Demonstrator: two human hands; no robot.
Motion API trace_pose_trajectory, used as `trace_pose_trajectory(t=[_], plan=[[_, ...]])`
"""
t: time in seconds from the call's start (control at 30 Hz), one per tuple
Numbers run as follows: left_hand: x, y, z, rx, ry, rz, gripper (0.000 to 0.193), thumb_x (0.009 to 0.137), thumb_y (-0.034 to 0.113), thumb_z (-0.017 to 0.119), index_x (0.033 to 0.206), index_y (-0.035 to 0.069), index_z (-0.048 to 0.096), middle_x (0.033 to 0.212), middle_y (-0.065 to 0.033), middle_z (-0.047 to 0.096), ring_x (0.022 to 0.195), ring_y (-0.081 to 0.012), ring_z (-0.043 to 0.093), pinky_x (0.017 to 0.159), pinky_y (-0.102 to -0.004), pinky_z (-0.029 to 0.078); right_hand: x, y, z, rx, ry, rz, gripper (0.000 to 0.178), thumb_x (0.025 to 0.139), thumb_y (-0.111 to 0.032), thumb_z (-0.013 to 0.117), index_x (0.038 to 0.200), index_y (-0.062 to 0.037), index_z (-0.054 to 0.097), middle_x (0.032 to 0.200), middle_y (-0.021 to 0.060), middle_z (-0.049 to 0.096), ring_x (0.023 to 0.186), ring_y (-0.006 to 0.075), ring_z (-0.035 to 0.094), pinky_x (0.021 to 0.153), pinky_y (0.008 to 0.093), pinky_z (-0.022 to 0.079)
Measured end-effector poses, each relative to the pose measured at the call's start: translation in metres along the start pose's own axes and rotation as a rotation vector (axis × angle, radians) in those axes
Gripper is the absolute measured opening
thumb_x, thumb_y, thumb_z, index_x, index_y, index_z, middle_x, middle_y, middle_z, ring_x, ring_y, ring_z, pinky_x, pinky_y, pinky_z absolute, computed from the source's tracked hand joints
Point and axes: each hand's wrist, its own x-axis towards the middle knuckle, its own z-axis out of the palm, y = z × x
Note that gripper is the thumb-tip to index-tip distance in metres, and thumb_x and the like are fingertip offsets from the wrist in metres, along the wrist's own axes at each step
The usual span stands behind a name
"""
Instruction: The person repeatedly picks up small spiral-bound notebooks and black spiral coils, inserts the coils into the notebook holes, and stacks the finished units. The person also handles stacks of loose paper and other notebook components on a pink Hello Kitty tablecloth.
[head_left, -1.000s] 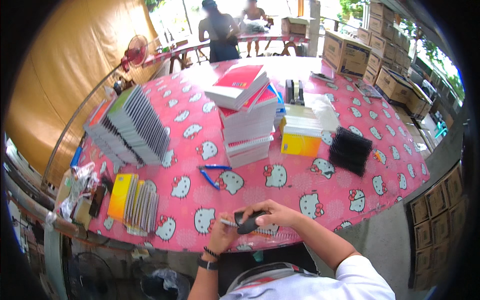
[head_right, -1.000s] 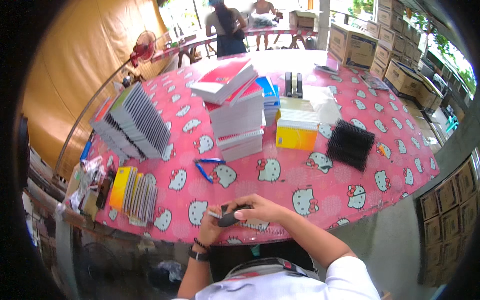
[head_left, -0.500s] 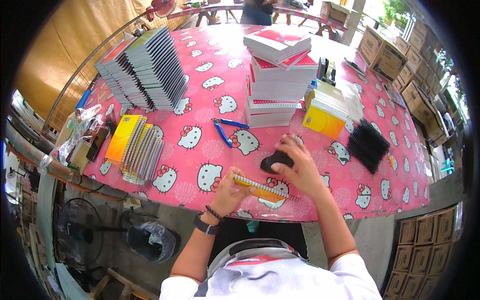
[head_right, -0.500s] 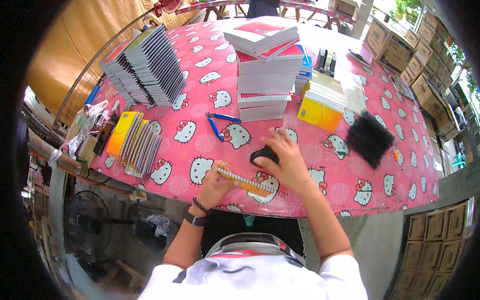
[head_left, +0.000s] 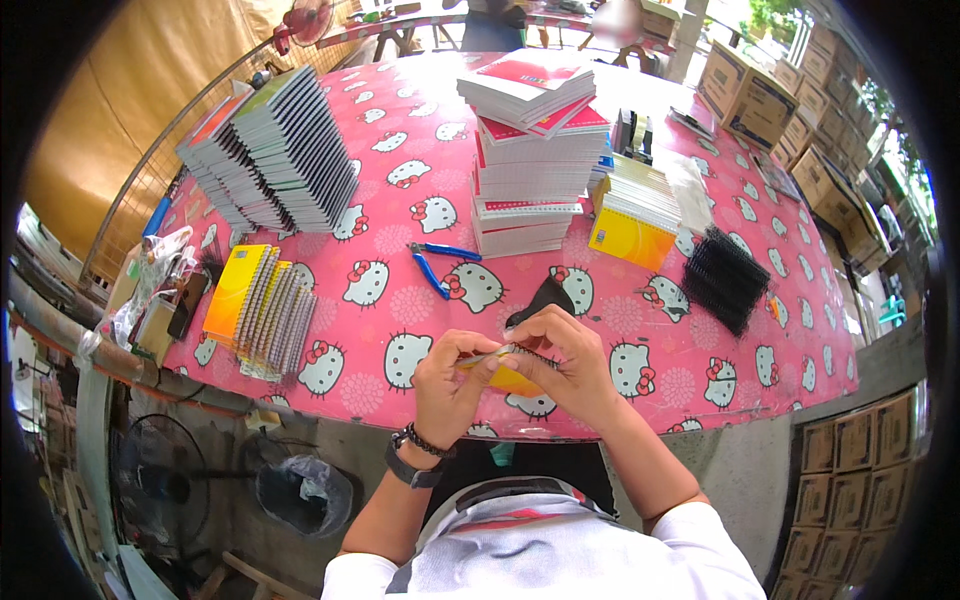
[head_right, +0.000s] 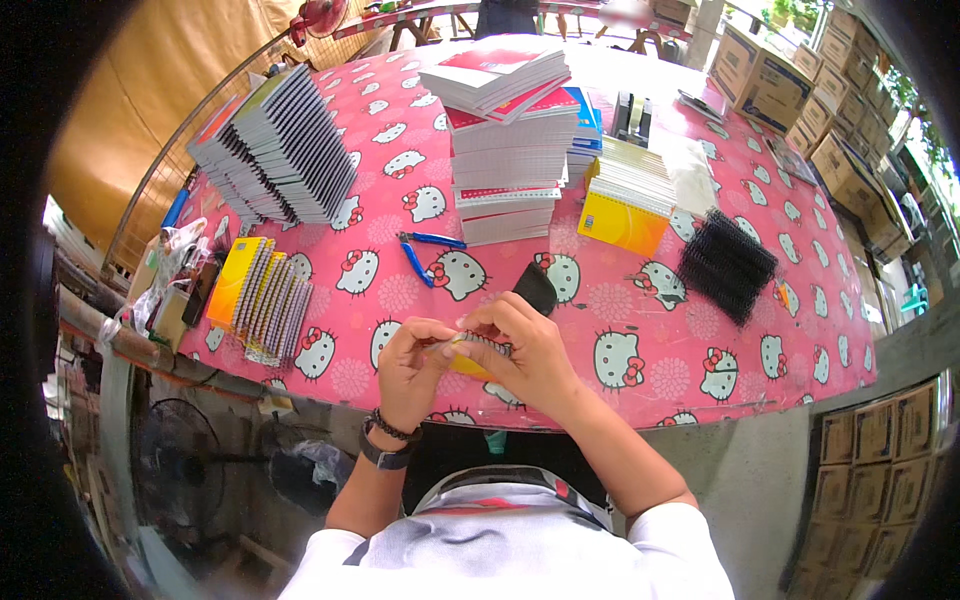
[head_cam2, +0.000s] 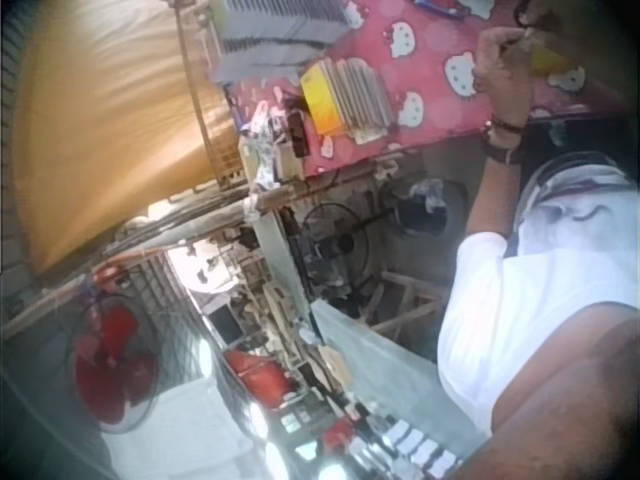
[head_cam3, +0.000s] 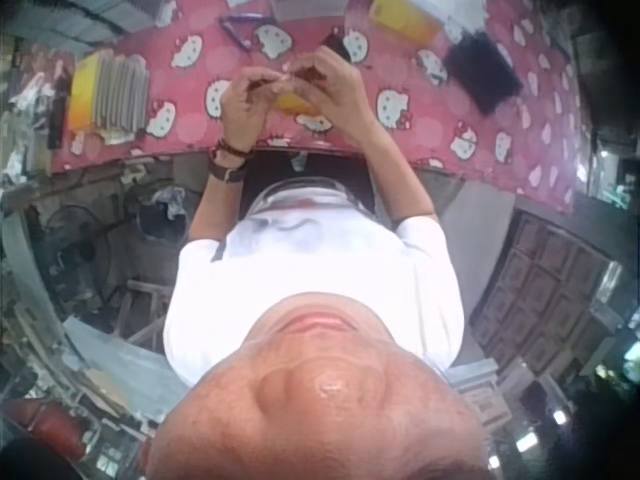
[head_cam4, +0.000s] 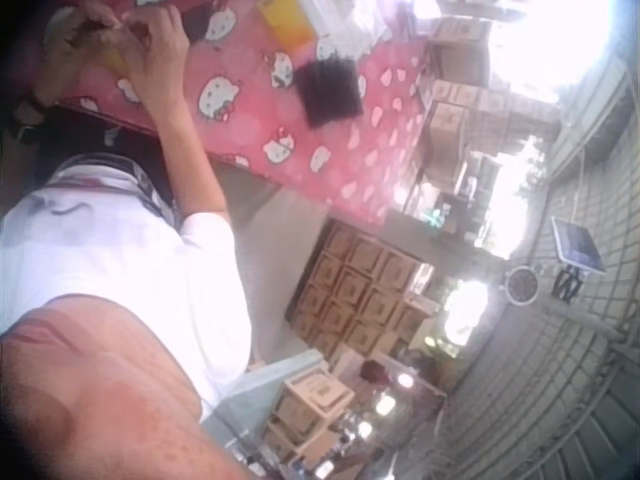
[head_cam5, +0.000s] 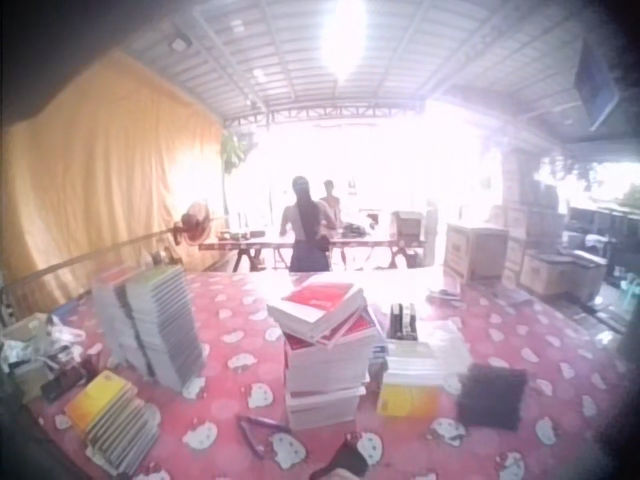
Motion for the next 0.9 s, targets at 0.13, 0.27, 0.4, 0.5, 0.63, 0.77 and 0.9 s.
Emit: trace_pose_trajectory(t=[0.13, 0.27, 0.4, 0.5, 0.63, 0.77, 0.9], plan=[[-0.004, 0.003, 0.003, 0.038, 0.086, 0.052, 0.013, 0.086, 0.010, 0.065, 0.093, 0.000, 0.061, 0.089, -0.0083, 0.061, 0.078, -0.0150, 0.061, 0.070, -0.0266, 0.048, 0.003, -0.001, 0.006, -0.037, -0.013, -0.056, 0.026, 0.073, -0.013, 0.078, 0.088, -0.0011, 0.060, 0.084, 0.0078, 0.058, 0.073, 0.0166, 0.059, 0.063, 0.0272, 0.048], [-0.008, 0.006, 0.003, 0.109, 0.135, 0.069, 0.012, 0.085, 0.009, 0.065, 0.093, 0.001, 0.060, 0.089, -0.0097, 0.061, 0.080, -0.0173, 0.061, 0.070, -0.0277, 0.049, 0.003, 0.003, 0.008, -0.067, -0.030, -0.065, 0.023, 0.076, -0.013, 0.075, 0.086, -0.0009, 0.058, 0.080, 0.0092, 0.055, 0.069, 0.0201, 0.057, 0.060, 0.0287, 0.048], [-0.010, 0.009, 0.001, 0.109, 0.115, -0.050, 0.015, 0.087, 0.014, 0.063, 0.096, 0.002, 0.058, 0.090, -0.0115, 0.060, 0.081, -0.0204, 0.061, 0.074, -0.0298, 0.048, 0.003, 0.001, 0.015, -0.124, -0.060, -0.082, 0.013, 0.082, -0.009, 0.066, 0.090, -0.0005, 0.060, 0.080, 0.0120, 0.057, 0.071, 0.0252, 0.059, 0.061, 0.0317, 0.047], [-0.013, 0.010, -0.002, 0.154, 0.123, -0.034, 0.021, 0.090, 0.018, 0.060, 0.103, 0.002, 0.055, 0.090, -0.0114, 0.061, 0.084, -0.0223, 0.062, 0.076, -0.0319, 0.048, 0.003, -0.001, 0.022, -0.140, -0.073, -0.090, 0.012, 0.086, -0.009, 0.059, 0.094, -0.0008, 0.061, 0.085, 0.0130, 0.059, 0.076, 0.0303, 0.057, 0.067, 0.0348, 0.047], [-0.012, 0.011, -0.009, 0.273, 0.118, 0.086, 0.024, 0.091, 0.018, 0.060, 0.106, 0.001, 0.053, 0.086, -0.0084, 0.062, 0.080, -0.0137, 0.060, 0.073, -0.0262, 0.048, 0.002, 0.003, 0.026, -0.199, -0.130, -0.098, 0.016, 0.086, -0.012, 0.059, 0.098, -0.0013, 0.059, 0.090, 0.0133, 0.058, 0.084, 0.0316, 0.055, 0.074, 0.0374, 0.045], [-0.014, 0.013, -0.014, 0.299, 0.133, 0.065, 0.024, 0.092, 0.020, 0.059, 0.108, 0.002, 0.052, 0.093, -0.0084, 0.061, 0.082, -0.0149, 0.059, 0.075, -0.0282, 0.048, 0.005, 0.003, 0.027, -0.244, -0.168, -0.186, 0.023, 0.085, -0.015, 0.060, 0.104, -0.0015, 0.057, 0.094, 0.0135, 0.057, 0.091, 0.0322, 0.053, 0.080, 0.0392, 0.043], [-0.004, 0.005, -0.052, 0.279, 0.422, 0.029, 0.023, 0.094, 0.020, 0.056, 0.108, 0.004, 0.052, 0.098, -0.0049, 0.057, 0.089, -0.0133, 0.054, 0.079, -0.0260, 0.045, 0.016, -0.012, 0.032, -0.256, -0.010, -0.248, 0.035, 0.082, -0.019, 0.064, 0.112, -0.0025, 0.056, 0.098, 0.0121, 0.058, 0.095, 0.0296, 0.054, 0.084, 0.0390, 0.043]])
